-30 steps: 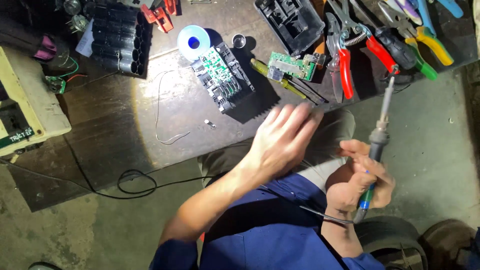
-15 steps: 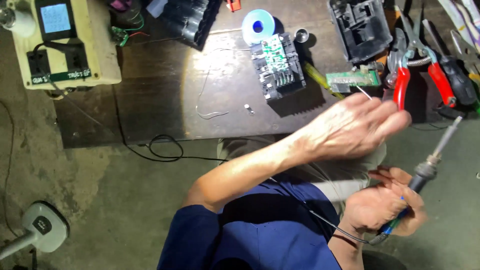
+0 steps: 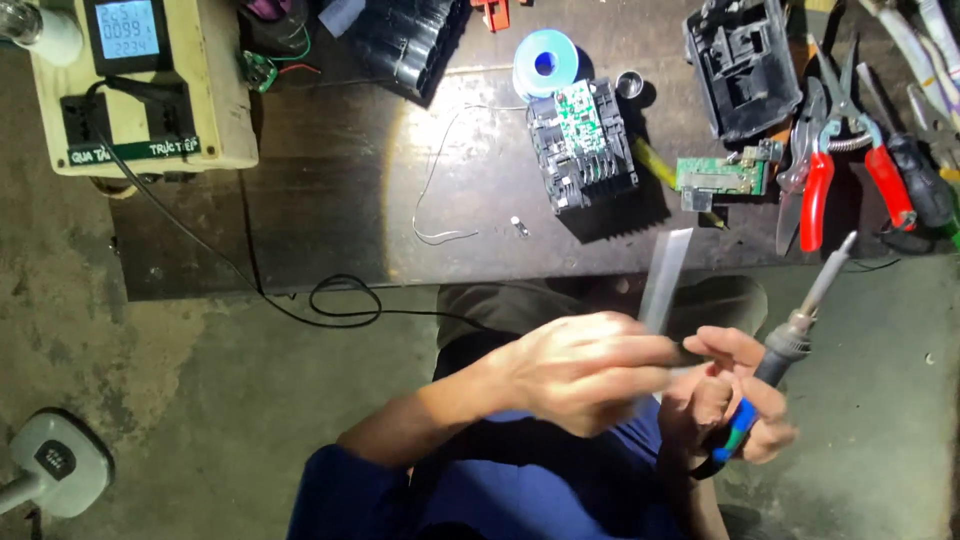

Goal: Soldering wires to a circuit board and battery pack using a soldering iron and other hand tools.

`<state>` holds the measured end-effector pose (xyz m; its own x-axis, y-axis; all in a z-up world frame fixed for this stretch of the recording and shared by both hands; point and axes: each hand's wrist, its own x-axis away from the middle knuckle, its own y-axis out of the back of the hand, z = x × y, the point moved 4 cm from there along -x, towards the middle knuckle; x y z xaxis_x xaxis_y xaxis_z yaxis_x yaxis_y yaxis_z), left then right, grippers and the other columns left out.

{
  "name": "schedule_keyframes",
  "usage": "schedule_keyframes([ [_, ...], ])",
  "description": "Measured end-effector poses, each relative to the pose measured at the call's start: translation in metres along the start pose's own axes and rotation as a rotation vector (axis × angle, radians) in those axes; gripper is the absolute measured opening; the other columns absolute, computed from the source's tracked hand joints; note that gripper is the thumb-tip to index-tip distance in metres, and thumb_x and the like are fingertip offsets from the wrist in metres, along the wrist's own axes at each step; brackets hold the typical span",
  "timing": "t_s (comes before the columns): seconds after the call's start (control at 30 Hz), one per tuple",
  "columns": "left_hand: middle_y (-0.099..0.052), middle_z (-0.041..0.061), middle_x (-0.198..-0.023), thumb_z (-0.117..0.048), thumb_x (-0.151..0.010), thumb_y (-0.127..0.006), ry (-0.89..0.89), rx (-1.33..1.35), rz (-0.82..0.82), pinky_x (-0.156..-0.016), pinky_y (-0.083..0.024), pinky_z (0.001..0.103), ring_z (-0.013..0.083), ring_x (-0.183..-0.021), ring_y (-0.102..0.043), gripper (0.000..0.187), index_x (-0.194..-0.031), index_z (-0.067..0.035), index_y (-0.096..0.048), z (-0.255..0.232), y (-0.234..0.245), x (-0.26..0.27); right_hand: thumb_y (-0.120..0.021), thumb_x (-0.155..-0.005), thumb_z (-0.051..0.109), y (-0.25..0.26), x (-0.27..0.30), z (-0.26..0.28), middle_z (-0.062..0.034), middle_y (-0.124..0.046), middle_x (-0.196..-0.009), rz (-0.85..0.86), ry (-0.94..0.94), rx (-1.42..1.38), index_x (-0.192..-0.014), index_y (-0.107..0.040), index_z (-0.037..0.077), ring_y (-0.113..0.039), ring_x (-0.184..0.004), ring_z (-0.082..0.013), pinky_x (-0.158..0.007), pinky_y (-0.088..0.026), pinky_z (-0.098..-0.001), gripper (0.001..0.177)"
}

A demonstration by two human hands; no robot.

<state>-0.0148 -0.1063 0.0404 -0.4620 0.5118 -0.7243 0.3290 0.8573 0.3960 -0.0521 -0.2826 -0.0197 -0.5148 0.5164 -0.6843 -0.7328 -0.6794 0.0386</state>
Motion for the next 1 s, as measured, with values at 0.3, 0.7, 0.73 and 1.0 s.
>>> schedule_keyframes([
  [0.3,-0.074,0.02,-0.106,0.001,-0.099,-0.061,0.432,-0.092,-0.439,-0.073,-0.061,0.036,0.0337,-0.085,-0.076,0.014,-0.11,0.006,-0.067,-0.055,0.06,0.053,-0.054,-0.112,0.022,-0.082,-0.118,0.101,-0.0002,-0.077,-0.096,0.499,0.154,0.407,-0.105,-0.077,0.005,-0.074,-0.085,-0.0125,-0.084,-0.054,-0.0247,0.029],
  [0.7,-0.074,0.004,-0.093,-0.015,-0.102,-0.051,0.639,-0.469,-0.368,-0.069,-0.043,0.033,0.017,-0.07,-0.066,0.025,-0.111,-0.004,-0.072,-0.07,0.115,0.106,-0.065,-0.124,-0.022,-0.202,-0.283,0.021,-0.0184,-0.066,-0.085,0.701,0.279,0.259,-0.124,-0.042,-0.003,-0.078,-0.077,-0.0223,-0.062,-0.059,-0.0326,0.03],
  [0.73,-0.074,0.004,-0.092,-0.012,-0.102,-0.05,0.692,-0.484,-0.41,-0.071,-0.045,0.035,0.0179,-0.07,-0.066,0.024,-0.109,-0.006,-0.073,-0.073,0.115,0.107,-0.066,-0.133,0.0,-0.207,-0.281,0.018,-0.0195,-0.069,-0.086,0.761,0.304,0.234,-0.117,-0.052,-0.007,-0.076,-0.074,-0.0216,-0.063,-0.06,-0.0326,0.023],
  [1.0,-0.075,0.006,-0.105,-0.017,-0.102,-0.055,0.653,-0.738,-0.329,-0.083,-0.052,0.039,0.022,-0.087,-0.072,0.023,-0.112,-0.007,-0.073,-0.061,0.124,0.139,-0.063,-0.139,0.01,-0.229,-0.278,-0.009,-0.0183,-0.076,-0.09,0.786,0.265,0.202,-0.118,-0.068,-0.011,-0.074,-0.067,-0.0173,-0.056,-0.062,-0.0231,0.03],
])
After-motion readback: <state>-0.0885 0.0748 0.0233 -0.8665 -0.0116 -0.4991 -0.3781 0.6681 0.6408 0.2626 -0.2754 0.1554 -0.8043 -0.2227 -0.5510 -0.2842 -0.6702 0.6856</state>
